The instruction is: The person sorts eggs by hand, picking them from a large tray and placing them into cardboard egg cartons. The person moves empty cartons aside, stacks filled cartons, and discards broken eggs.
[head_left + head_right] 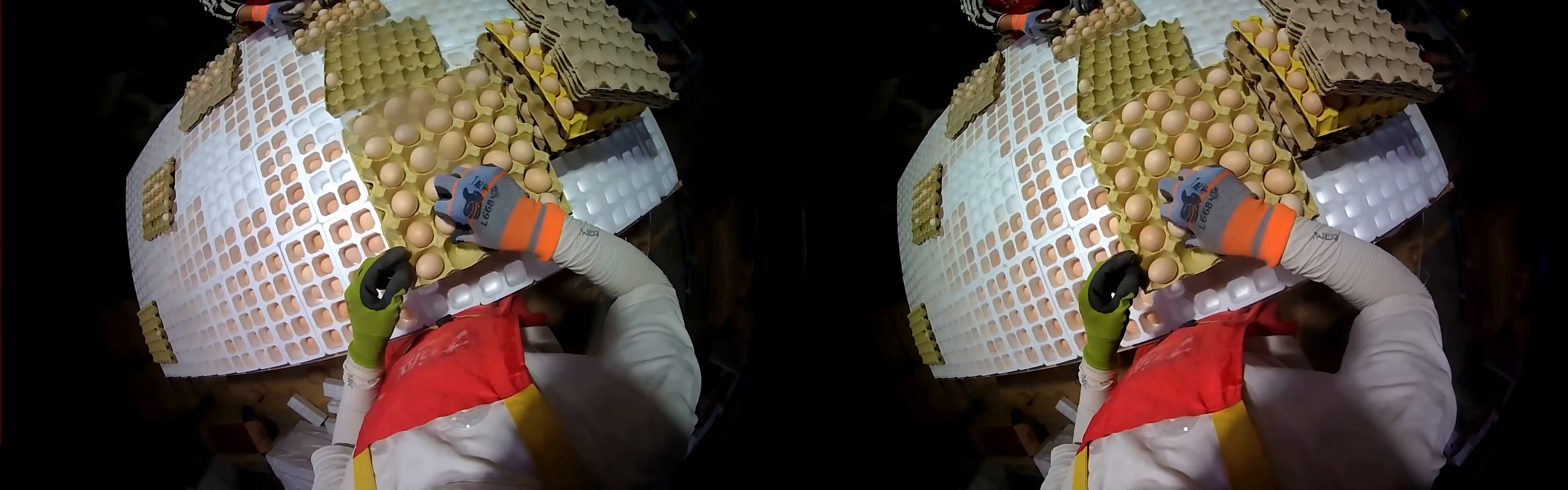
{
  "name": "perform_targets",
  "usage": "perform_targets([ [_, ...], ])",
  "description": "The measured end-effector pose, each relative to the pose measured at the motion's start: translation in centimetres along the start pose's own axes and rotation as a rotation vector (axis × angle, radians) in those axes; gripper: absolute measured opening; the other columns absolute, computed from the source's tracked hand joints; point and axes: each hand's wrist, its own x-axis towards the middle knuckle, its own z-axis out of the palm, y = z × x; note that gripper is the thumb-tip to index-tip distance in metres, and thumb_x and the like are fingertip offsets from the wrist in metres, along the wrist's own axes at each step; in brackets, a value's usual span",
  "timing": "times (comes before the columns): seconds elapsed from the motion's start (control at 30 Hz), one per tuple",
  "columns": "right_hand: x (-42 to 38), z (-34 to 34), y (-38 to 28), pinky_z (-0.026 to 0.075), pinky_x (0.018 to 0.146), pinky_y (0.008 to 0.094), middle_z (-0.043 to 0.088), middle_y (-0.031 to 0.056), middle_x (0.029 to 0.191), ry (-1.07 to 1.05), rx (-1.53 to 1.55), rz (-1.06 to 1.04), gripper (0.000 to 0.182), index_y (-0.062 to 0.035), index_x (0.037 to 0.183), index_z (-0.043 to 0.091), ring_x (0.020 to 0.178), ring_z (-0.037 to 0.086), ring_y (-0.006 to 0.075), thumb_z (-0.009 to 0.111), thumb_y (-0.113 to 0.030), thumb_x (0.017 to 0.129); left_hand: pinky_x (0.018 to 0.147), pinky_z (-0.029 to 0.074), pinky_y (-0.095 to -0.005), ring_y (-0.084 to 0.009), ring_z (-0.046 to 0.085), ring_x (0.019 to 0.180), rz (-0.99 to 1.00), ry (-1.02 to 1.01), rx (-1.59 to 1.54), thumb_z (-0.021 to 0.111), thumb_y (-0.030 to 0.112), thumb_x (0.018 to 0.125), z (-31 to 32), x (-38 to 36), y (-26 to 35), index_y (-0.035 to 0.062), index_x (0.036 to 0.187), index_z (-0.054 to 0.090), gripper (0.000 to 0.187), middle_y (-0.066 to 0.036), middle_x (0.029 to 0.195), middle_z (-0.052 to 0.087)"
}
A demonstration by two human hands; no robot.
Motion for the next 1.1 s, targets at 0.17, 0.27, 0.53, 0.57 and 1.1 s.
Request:
perform_targets([
  [0.17,-2.7,-3.1,2.0,0.053,0.074,0.0281,0.065,0.0045,0.102,0.125,1.140,0.334,0.037,-0.0035,0.112,0.067,0.090,0.067,0.0154,0.072,-0.033,0.090,0.080,0.048,-0.0408,-0.0290,0.059,0.097,0.354,-0.077,1.048,0.081,0.024,0.075,2.4,0.0,5.3,0.0073,0.118,0.066,0.048,-0.008,0.110,0.062],
  [0.27,-4.3,-3.4,3.0,0.055,0.081,0.0266,0.064,0.0084,0.118,0.170,1.675,0.544,0.037,0.0027,0.130,0.057,0.100,0.068,0.0135,0.051,-0.019,0.101,0.081,0.049,-0.0401,-0.0288,0.059,0.103,0.408,-0.038,1.307,0.073,0.021,0.081,5.1,-2.0,2.4,0.0105,0.123,0.062,0.044,-0.007,0.119,0.059],
  [0.53,0.1,-2.6,3.4,0.053,0.072,0.0373,0.057,0.0068,0.107,0.047,0.430,0.275,0.036,-0.0155,0.114,0.065,0.089,0.062,0.0199,0.076,-0.027,0.082,0.079,0.052,-0.0324,-0.0190,0.064,0.093,-0.044,-0.233,0.351,0.078,0.009,0.080,1.0,0.8,5.2,0.0054,0.116,0.059,0.041,-0.007,0.106,0.065],
  [0.57,1.3,-3.0,2.5,0.053,0.068,0.0384,0.057,0.0074,0.107,-0.002,0.102,0.241,0.032,-0.0154,0.106,0.067,0.089,0.063,0.0217,0.079,-0.028,0.079,0.083,0.052,-0.0313,-0.0151,0.064,0.097,-0.267,-0.247,0.060,0.074,0.009,0.084,0.4,0.8,5.7,0.0045,0.118,0.057,0.038,-0.006,0.111,0.064],
  [1.1,-4.8,-2.3,1.6,0.047,0.064,0.0222,0.064,0.0045,0.101,0.102,1.883,0.766,0.042,-0.0046,0.132,0.058,0.076,0.059,0.0095,0.048,-0.035,0.106,0.067,0.051,-0.0401,-0.0292,0.065,0.082,0.284,-0.150,0.687,0.078,0.021,0.077,1.3,5.1,5.5,0.0103,0.108,0.063,0.036,-0.008,0.095,0.063],
])
